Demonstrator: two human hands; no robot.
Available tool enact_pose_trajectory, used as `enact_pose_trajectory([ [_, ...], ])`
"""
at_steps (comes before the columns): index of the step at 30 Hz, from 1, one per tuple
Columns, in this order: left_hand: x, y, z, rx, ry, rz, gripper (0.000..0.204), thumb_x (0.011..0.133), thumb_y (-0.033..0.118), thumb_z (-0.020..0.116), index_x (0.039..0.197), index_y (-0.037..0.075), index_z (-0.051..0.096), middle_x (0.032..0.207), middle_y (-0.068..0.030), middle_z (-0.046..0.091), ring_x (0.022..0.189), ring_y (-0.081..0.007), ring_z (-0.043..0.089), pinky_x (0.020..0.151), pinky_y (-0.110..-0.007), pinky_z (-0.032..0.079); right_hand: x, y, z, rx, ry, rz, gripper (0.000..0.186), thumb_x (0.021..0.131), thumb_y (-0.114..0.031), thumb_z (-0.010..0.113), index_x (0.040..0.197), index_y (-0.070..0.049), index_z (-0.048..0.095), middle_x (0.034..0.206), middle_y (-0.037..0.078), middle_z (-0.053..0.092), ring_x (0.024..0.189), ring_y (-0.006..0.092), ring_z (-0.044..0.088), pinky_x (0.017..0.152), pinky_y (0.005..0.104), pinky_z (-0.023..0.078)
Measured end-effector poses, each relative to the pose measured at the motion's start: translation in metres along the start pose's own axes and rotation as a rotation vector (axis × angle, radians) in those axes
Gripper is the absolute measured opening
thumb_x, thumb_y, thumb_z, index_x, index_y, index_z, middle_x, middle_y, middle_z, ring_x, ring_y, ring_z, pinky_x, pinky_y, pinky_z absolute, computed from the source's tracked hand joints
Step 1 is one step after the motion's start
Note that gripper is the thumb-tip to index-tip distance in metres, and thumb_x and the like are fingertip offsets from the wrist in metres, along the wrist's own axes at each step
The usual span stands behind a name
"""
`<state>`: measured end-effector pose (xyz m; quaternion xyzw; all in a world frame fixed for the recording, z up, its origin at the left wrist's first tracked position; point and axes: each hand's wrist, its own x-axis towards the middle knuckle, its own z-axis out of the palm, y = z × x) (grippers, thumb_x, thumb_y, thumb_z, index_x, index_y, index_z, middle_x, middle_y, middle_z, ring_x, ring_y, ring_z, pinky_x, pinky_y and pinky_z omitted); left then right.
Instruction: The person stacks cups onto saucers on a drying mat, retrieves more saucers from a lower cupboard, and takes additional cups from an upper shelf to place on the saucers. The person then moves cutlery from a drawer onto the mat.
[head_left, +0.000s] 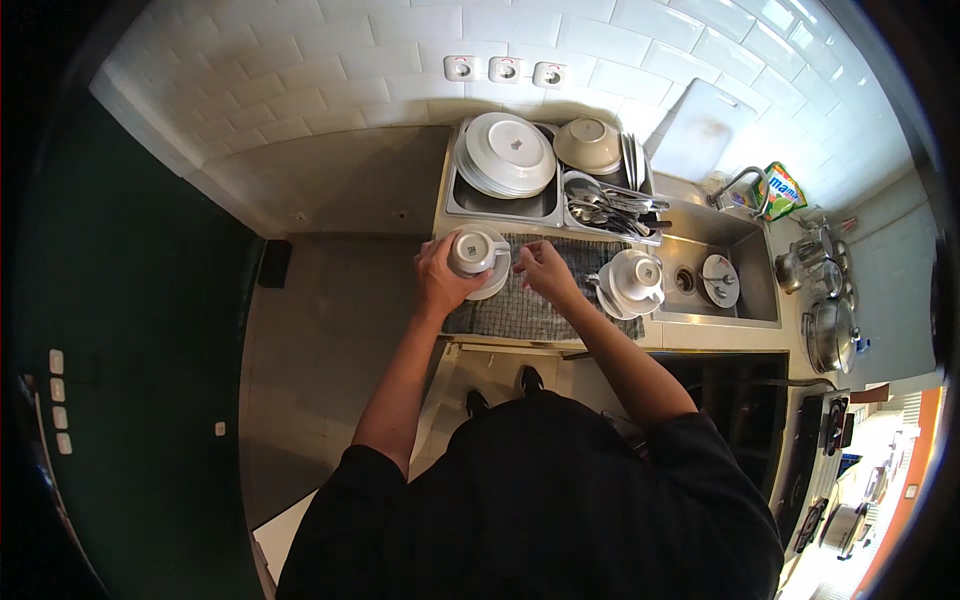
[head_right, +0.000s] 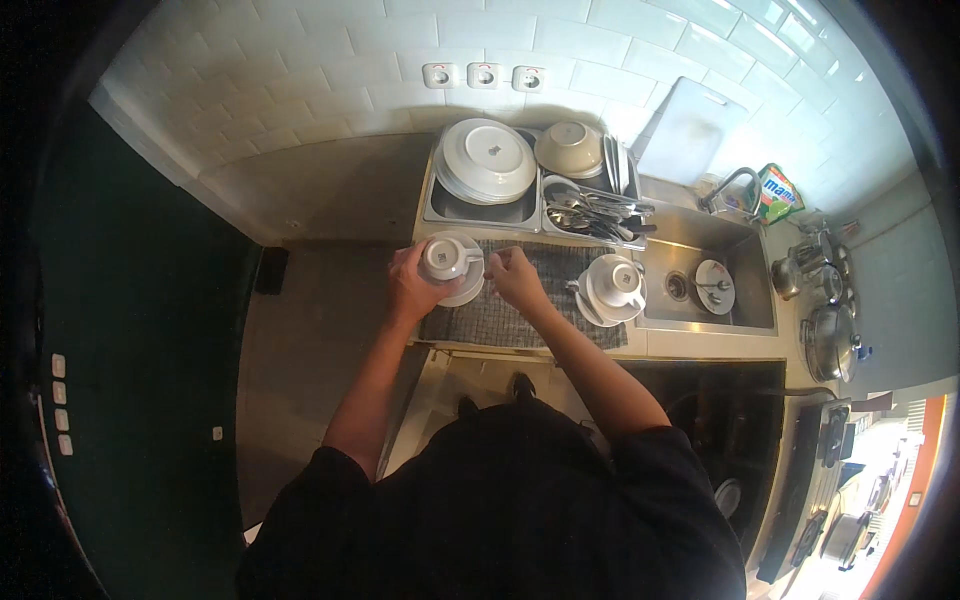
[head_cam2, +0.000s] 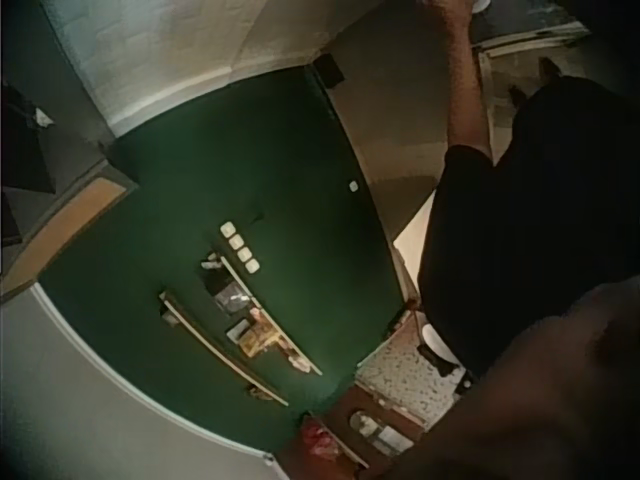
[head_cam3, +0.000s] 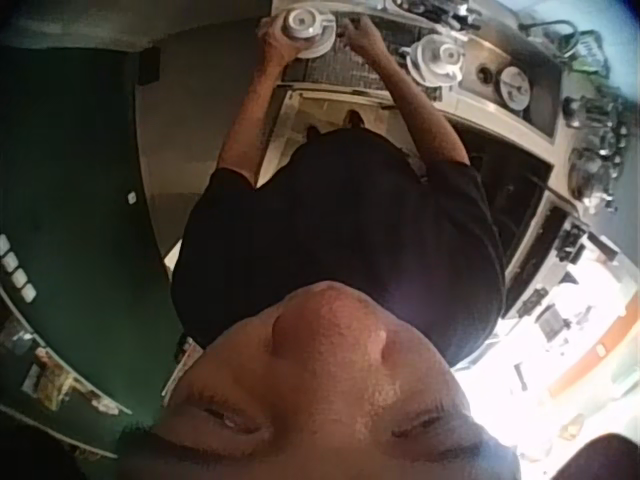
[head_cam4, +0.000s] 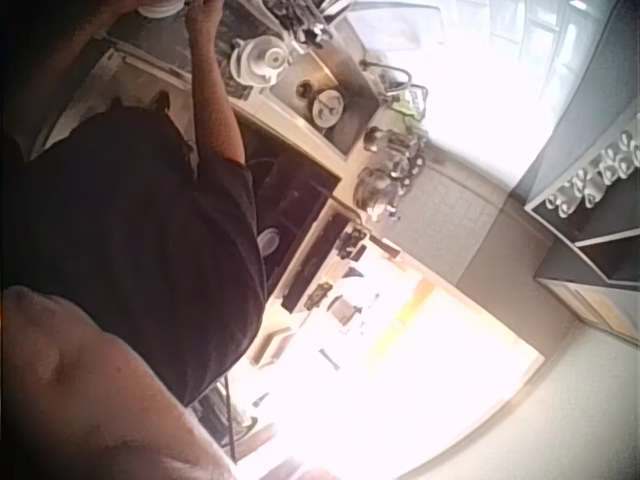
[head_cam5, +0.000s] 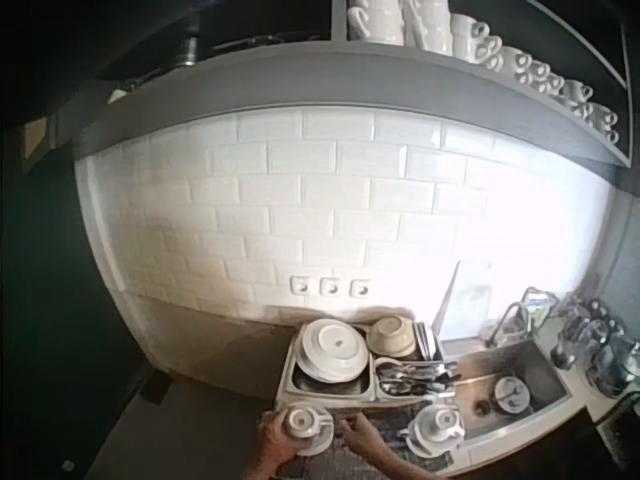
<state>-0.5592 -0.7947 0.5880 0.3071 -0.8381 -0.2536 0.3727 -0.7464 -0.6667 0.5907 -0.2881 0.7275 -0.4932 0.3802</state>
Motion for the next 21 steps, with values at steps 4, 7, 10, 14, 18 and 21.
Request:
enact_pose_trajectory([
  [4,0.0,-0.002,0.0,0.061,-0.014,0.004,0.08,0.061,0.044,0.097,0.128,0.012,0.067,0.122,-0.011,0.073,0.116,-0.0346,0.065,0.102,-0.052,0.048,-0.001,0.008,-0.003,0.021,-0.006,0.008,0.036,0.109,-0.028,0.057,0.126,0.004,0.055,0.097,0.015,0.073,0.065,0.0126,0.062,0.06,0.0274,0.052],
  [7,0.0,-0.003,0.0,0.083,-0.029,-0.001,0.082,0.061,0.047,0.096,0.13,0.013,0.067,0.124,-0.0095,0.072,0.121,-0.0325,0.062,0.104,-0.052,0.044,-0.001,0.013,-0.003,0.04,0.012,-0.018,0.037,0.105,-0.024,0.059,0.125,0.007,0.056,0.096,0.019,0.077,0.066,0.0185,0.07,0.06,0.0329,0.057],
  [10,-0.002,-0.002,-0.003,0.126,-0.055,-0.031,0.079,0.062,0.045,0.095,0.129,0.014,0.067,0.124,-0.0048,0.072,0.124,-0.0283,0.06,0.105,-0.053,0.04,-0.007,0.014,-0.003,0.06,0.002,0.012,0.037,0.105,-0.023,0.058,0.125,0.007,0.056,0.097,0.018,0.077,0.066,0.0179,0.069,0.06,0.0325,0.057],
  [14,-0.001,0.001,-0.003,0.123,-0.052,-0.02,0.08,0.063,0.046,0.094,0.131,0.015,0.066,0.125,-0.0038,0.072,0.126,-0.0281,0.058,0.104,-0.054,0.039,-0.014,0.018,-0.004,0.036,-0.018,0.033,0.036,0.105,-0.023,0.057,0.126,0.007,0.056,0.097,0.018,0.076,0.067,0.0168,0.068,0.061,0.0324,0.056],
  [18,-0.003,0.0,-0.001,0.139,-0.058,-0.022,0.085,0.065,0.047,0.093,0.137,0.017,0.061,0.13,-0.0072,0.068,0.129,-0.0323,0.055,0.103,-0.057,0.039,-0.025,0.024,-0.005,0.056,-0.043,0.044,0.036,0.106,-0.023,0.057,0.126,0.007,0.057,0.097,0.017,0.076,0.066,0.0165,0.068,0.061,0.0322,0.056],
  [21,-0.004,0.002,0.0,0.158,-0.073,-0.031,0.088,0.065,0.048,0.093,0.14,0.017,0.059,0.132,-0.0088,0.066,0.13,-0.0343,0.053,0.103,-0.059,0.04,-0.032,0.034,-0.004,0.052,-0.042,0.039,0.035,0.107,-0.023,0.057,0.126,0.006,0.058,0.096,0.016,0.076,0.066,0.0165,0.067,0.062,0.0321,0.056],
])
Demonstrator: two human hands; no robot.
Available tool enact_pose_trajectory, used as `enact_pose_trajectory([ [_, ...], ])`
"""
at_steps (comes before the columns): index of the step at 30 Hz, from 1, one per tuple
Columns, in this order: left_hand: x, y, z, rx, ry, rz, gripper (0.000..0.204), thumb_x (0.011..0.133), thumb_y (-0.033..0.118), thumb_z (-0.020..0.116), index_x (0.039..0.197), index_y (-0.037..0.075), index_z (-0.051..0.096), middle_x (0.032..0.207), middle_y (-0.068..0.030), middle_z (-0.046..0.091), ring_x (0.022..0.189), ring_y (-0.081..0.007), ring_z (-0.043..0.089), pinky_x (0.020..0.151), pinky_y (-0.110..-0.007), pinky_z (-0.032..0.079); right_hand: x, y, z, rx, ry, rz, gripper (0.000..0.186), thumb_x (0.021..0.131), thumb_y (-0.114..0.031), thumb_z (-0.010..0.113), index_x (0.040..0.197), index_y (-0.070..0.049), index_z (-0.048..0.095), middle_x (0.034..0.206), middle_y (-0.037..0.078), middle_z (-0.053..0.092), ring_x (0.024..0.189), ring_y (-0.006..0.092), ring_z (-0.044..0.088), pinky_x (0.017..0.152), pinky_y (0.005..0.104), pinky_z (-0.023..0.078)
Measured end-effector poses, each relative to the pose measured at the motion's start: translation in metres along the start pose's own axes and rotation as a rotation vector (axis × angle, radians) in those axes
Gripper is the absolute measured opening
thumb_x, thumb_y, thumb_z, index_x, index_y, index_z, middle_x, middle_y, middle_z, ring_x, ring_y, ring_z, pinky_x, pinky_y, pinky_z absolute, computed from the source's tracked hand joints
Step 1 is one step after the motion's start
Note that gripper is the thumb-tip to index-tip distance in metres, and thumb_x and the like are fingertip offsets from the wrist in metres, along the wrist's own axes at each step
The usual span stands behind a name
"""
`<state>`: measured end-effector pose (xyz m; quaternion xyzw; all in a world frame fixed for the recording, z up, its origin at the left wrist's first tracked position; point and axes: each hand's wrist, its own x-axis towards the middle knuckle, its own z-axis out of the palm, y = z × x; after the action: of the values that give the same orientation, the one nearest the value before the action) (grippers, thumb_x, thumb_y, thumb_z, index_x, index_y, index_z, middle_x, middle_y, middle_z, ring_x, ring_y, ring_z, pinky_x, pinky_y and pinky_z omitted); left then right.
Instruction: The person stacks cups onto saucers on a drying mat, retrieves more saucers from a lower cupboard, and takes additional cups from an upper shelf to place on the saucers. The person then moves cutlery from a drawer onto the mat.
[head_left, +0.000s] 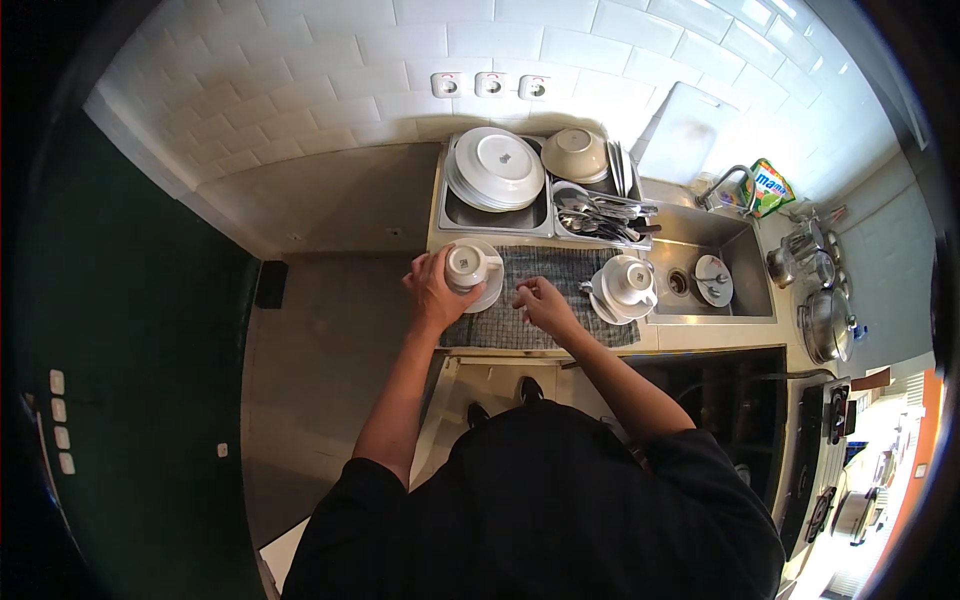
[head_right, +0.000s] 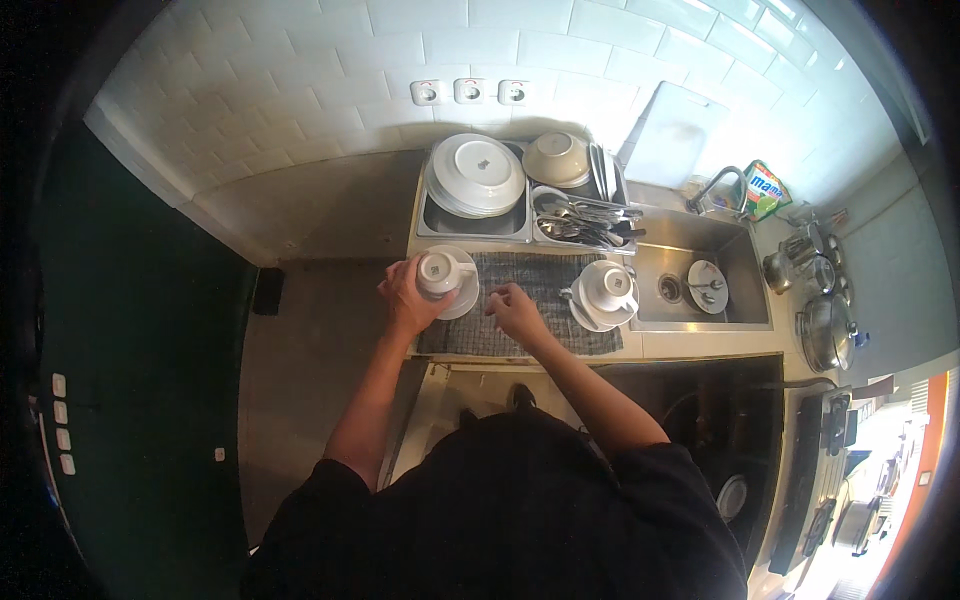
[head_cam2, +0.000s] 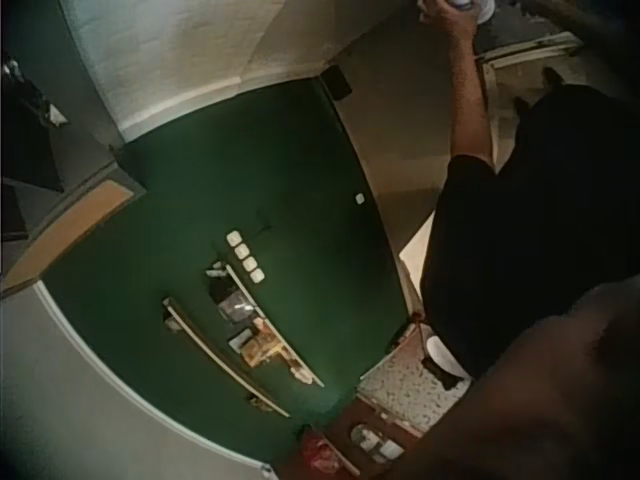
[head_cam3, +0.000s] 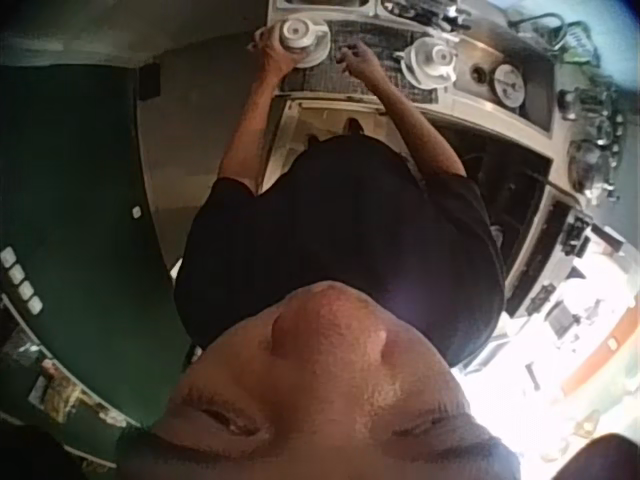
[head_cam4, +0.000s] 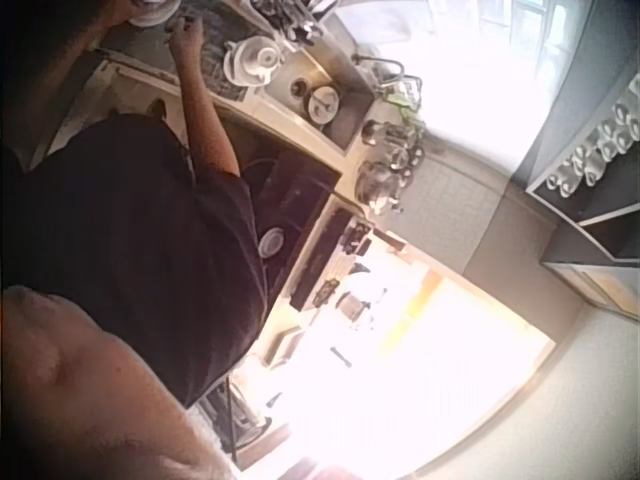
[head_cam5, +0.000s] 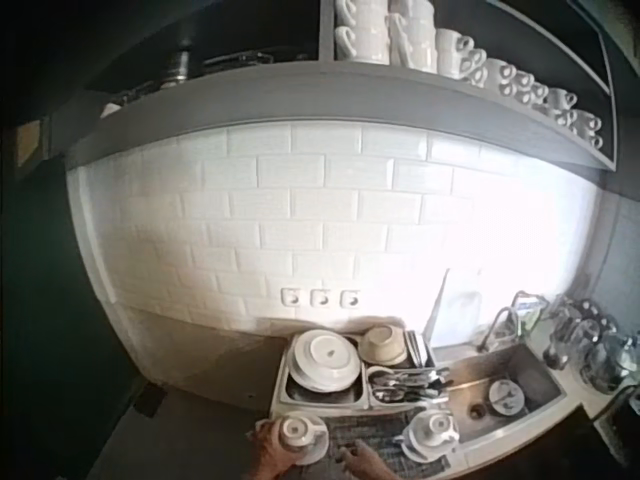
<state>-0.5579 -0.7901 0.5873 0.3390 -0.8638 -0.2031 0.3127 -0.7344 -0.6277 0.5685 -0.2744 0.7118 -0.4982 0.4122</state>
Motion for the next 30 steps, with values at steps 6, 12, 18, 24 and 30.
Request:
enact_pose_trajectory([
  [6,-0.008,-0.007,0.003,0.012,0.005,-0.009,0.09,0.069,0.048,0.091,0.145,0.017,0.054,0.137,-0.0106,0.061,0.132,-0.0368,0.05,0.101,-0.062,0.039,-0.028,0.016,-0.004,-0.054,-0.055,0.029,0.032,0.108,-0.024,0.056,0.123,0.003,0.064,0.096,0.015,0.076,0.069,0.0162,0.067,0.064,0.0322,0.056],
  [12,-0.019,-0.01,-0.004,-0.008,0.067,0.038,0.096,0.072,0.049,0.089,0.153,0.018,0.048,0.146,-0.0124,0.054,0.136,-0.0397,0.048,0.103,-0.064,0.04,-0.053,0.011,-0.007,-0.124,-0.127,0.096,0.034,0.109,-0.03,0.055,0.118,-0.001,0.07,0.095,0.01,0.075,0.069,0.0174,0.067,0.066,0.0334,0.057],
  [18,-0.029,-0.004,0.003,-0.102,0.154,0.128,0.103,0.076,0.052,0.085,0.159,0.012,0.039,0.147,-0.0184,0.051,0.136,-0.0428,0.047,0.105,-0.064,0.041,-0.056,0.016,-0.018,-0.24,-0.215,0.052,0.041,0.111,-0.036,0.05,0.114,-0.002,0.073,0.092,0.008,0.073,0.074,0.016,0.066,0.069,0.0325,0.056],
  [24,-0.054,-0.004,-0.004,-0.211,0.216,0.056,0.1,0.081,0.048,0.081,0.159,0.006,0.036,0.15,-0.0245,0.044,0.137,-0.0449,0.045,0.111,-0.059,0.038,-0.066,-0.041,-0.018,-0.27,-0.388,-0.073,0.044,0.112,-0.041,0.05,0.11,-0.003,0.071,0.089,0.003,0.069,0.076,0.0118,0.061,0.072,0.0306,0.054],
  [30,-0.094,0.019,-0.015,-0.286,0.225,-0.018,0.084,0.087,0.039,0.078,0.155,0.007,0.041,0.144,-0.0241,0.043,0.136,-0.0429,0.043,0.112,-0.057,0.036,-0.071,-0.05,-0.006,-0.367,-0.513,-0.005,0.044,0.112,-0.044,0.05,0.109,-0.003,0.069,0.089,0.003,0.068,0.078,0.0116,0.061,0.073,0.0306,0.053],
])
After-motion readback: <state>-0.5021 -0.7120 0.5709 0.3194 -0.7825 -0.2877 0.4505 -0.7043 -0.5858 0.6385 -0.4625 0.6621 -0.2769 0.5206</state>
